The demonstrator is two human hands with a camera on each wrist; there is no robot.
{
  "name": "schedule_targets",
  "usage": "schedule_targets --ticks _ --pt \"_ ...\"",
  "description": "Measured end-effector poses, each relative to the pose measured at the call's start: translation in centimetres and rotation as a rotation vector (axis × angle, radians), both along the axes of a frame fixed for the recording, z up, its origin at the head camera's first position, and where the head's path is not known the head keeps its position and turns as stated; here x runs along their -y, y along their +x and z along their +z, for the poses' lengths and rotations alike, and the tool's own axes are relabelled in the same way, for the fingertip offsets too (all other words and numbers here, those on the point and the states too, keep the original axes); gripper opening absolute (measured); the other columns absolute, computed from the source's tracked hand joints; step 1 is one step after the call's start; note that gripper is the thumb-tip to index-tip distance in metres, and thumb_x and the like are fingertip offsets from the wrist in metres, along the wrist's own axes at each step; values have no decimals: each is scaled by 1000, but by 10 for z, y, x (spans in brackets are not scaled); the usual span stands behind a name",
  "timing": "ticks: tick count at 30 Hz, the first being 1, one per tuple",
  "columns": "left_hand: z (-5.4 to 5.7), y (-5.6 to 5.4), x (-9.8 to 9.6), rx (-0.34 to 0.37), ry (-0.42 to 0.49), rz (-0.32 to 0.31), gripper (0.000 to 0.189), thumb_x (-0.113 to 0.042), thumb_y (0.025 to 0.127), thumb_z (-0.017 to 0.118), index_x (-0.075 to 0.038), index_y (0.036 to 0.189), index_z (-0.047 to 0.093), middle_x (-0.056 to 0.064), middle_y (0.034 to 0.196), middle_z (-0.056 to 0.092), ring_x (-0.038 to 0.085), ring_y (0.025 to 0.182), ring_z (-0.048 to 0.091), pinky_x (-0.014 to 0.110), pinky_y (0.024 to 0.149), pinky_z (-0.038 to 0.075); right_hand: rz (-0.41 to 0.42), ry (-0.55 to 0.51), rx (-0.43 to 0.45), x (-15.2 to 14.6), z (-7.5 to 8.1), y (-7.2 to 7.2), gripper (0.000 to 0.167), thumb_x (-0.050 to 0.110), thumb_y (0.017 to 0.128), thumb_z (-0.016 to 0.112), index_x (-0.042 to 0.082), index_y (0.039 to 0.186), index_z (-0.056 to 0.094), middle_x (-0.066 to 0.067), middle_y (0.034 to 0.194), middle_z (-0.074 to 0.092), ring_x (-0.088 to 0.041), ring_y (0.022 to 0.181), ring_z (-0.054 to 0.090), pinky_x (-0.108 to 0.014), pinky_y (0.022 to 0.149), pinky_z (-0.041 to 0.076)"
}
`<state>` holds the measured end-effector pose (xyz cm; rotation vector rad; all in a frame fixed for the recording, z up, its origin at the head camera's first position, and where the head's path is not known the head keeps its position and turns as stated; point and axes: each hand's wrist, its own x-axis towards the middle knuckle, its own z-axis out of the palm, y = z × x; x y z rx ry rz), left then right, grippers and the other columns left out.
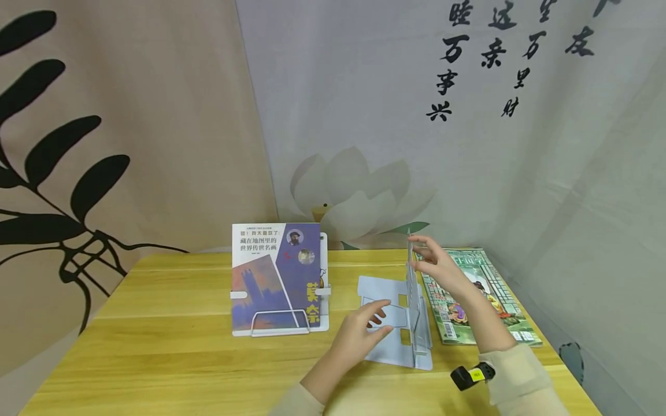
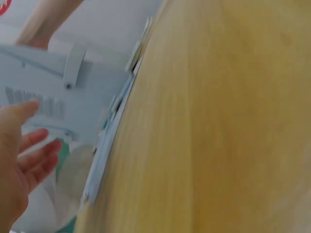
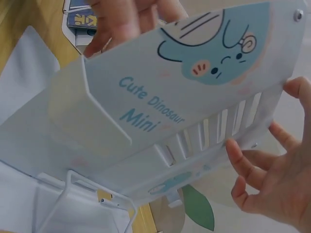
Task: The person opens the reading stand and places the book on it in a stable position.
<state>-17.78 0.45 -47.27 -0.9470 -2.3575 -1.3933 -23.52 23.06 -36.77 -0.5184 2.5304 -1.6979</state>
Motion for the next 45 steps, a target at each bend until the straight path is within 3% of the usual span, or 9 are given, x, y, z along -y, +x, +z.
schedule_targets --ticks 6,13,18,26,37,45 --pt "-12 -13 5 64 -60 44 39 -12 85 73 -7 122 63 8 97 67 18 84 63 27 76 51 43 3 6 -5 -1 -1 53 13 95 54 21 144 36 -15 153 26 -40 138 23 -69 99 24" --pt "-29 -19 4 131 -112 27 32 -3 78 76 -3 110 68 5 88 66 14 82 60 24 76 50 92 -5 0 -11 -5 -3 53 14 97 51 16 147 32 -16 153 24 -41 137 22 -68 100 23" --pt "-36 -22 4 112 -146 37 24 -1 76 78 -3 99 72 0 84 63 8 80 56 21 74 48 126 -34 -4 -14 -5 -4 53 15 98 50 14 147 31 -17 154 20 -43 138 18 -68 101 23" --pt "-38 -22 1 29 -231 61 13 -2 75 78 -7 86 74 -6 79 58 5 75 50 19 70 45 124 -39 4 -16 -6 -4 53 14 98 49 14 147 30 -19 155 18 -43 139 16 -69 101 20" --pt "-35 -21 -6 -14 -313 150 11 -2 77 76 -12 79 76 -10 73 57 6 73 50 20 68 42 114 -74 16 -18 -11 -3 53 11 98 47 13 147 29 -23 154 18 -43 139 16 -69 102 18" --pt "-37 -21 -7 -24 -324 162 10 -3 79 73 -13 78 74 -9 74 57 8 74 51 24 71 43 100 -70 18 -16 -11 -3 52 13 99 46 16 148 29 -22 153 20 -41 139 17 -69 102 16"
